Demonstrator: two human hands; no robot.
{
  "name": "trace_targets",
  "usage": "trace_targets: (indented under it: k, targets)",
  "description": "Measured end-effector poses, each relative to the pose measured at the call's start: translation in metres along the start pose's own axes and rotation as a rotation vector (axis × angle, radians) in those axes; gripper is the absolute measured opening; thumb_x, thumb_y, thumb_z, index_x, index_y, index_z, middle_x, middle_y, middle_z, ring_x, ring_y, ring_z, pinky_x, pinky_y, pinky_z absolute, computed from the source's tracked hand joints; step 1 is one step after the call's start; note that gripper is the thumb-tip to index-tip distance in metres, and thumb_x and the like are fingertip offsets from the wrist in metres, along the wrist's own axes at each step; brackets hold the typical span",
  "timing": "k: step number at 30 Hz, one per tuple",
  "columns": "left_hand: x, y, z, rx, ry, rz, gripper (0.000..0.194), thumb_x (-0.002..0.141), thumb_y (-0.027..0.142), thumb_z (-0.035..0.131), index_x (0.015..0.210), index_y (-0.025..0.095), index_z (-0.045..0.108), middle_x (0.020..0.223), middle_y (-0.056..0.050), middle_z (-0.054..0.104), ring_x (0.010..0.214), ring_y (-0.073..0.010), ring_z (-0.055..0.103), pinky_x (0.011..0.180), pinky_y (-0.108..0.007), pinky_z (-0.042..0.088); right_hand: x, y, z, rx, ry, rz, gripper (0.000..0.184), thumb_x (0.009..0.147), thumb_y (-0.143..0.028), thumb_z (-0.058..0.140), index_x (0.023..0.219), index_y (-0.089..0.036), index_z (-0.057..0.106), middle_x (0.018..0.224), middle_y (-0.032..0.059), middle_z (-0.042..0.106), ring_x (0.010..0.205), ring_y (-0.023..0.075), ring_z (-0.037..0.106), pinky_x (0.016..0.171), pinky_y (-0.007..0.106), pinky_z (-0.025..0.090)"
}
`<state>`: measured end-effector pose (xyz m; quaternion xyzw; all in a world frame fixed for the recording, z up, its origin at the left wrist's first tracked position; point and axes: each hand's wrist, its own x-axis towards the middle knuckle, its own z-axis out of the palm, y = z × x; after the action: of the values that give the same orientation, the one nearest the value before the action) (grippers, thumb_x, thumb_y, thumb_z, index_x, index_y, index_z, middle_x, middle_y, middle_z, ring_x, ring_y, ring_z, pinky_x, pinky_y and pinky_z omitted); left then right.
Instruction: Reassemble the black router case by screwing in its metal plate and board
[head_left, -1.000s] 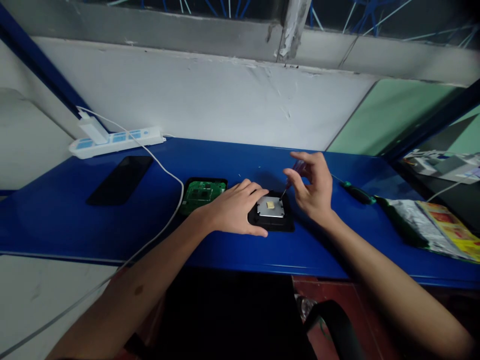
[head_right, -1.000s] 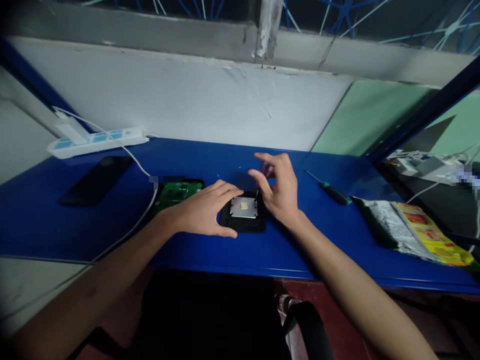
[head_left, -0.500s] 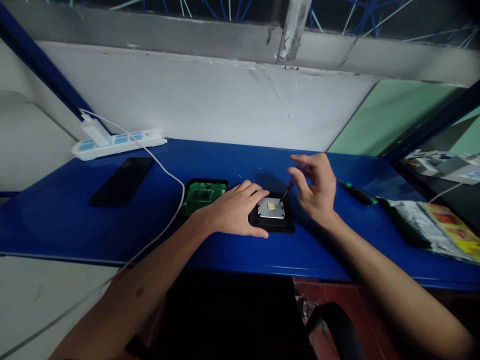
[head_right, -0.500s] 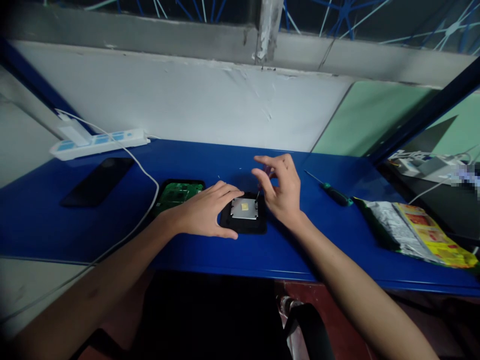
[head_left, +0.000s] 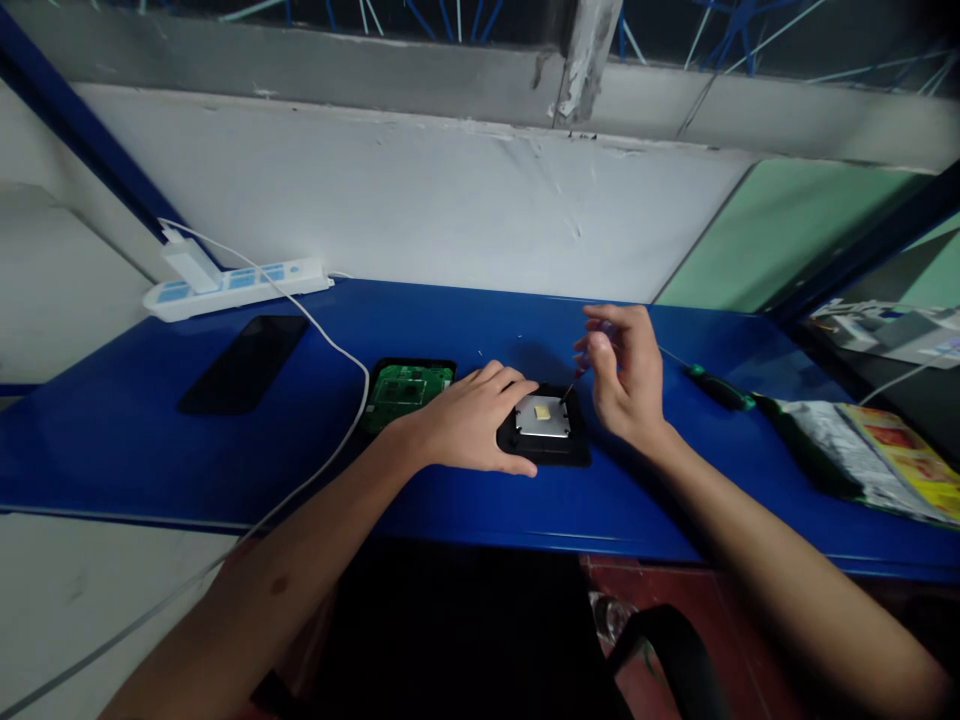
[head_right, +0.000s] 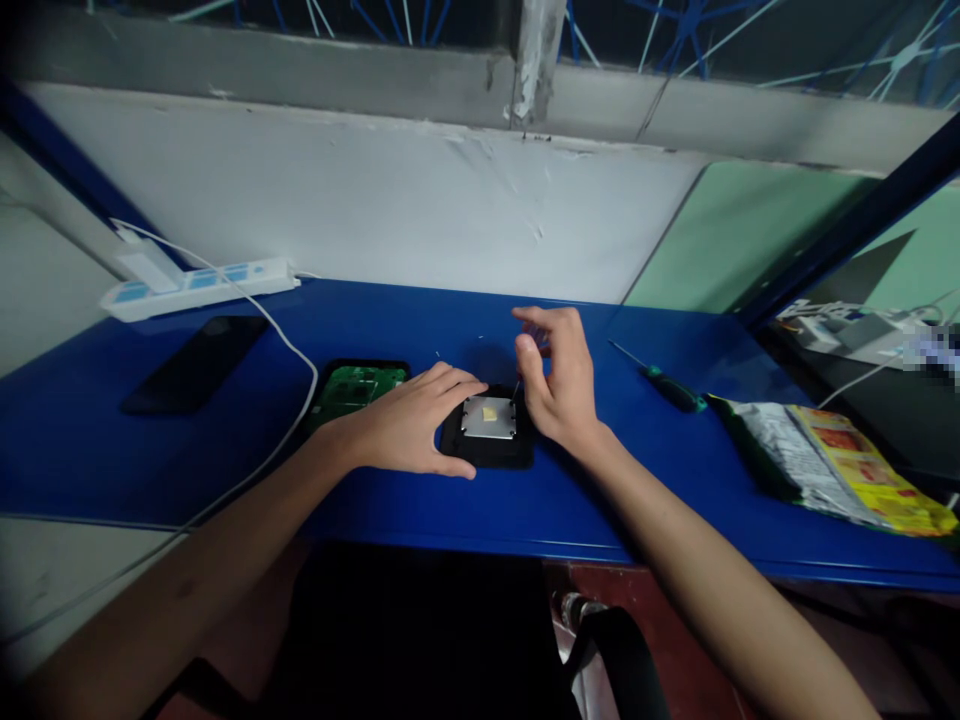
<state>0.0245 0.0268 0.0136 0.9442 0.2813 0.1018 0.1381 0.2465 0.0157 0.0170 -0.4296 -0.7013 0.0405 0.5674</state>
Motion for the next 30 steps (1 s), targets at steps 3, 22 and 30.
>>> trace_targets:
  k: [3,22,30]
  targets:
    - [-0.0003,-0.0002,-0.0001,-0.008,0.006,0.002,0.096,0.074,0.072,0.07,0.148,0.019,0.04,0.14,-0.014,0.052,0.13,-0.0337,0.044,0.111,-0.047,0.037,0.0015,0.0007,-0.0011,-0.012,-0.002,-0.028,0.027,0.099,-0.035,0.052,0.125,-0.03,0.061,0.099,0.005,0.055,0.082,0.0191,0.06,0.065,0.038,0.058]
    - [-0.0006,-0.0022,0.0026,0.014,0.014,0.009,0.096,0.074,0.073,0.069,0.147,0.018,0.041,0.14,-0.013,0.052,0.13,-0.033,0.044,0.112,-0.045,0.036,0.0036,-0.0036,-0.0041,-0.033,0.054,-0.087,0.018,0.095,-0.034,0.062,0.11,-0.026,0.068,0.093,0.004,0.062,0.078,0.0173,0.063,0.06,0.034,0.057]
    - [-0.0007,-0.0013,0.0014,0.014,0.013,0.009,0.096,0.075,0.073,0.07,0.146,0.016,0.042,0.14,-0.014,0.053,0.13,-0.0326,0.045,0.111,-0.045,0.037,0.0006,-0.0067,-0.0028,0.081,0.041,-0.052,0.03,0.104,-0.028,0.038,0.114,-0.024,0.066,0.102,0.005,0.072,0.086,0.018,0.071,0.071,0.037,0.059]
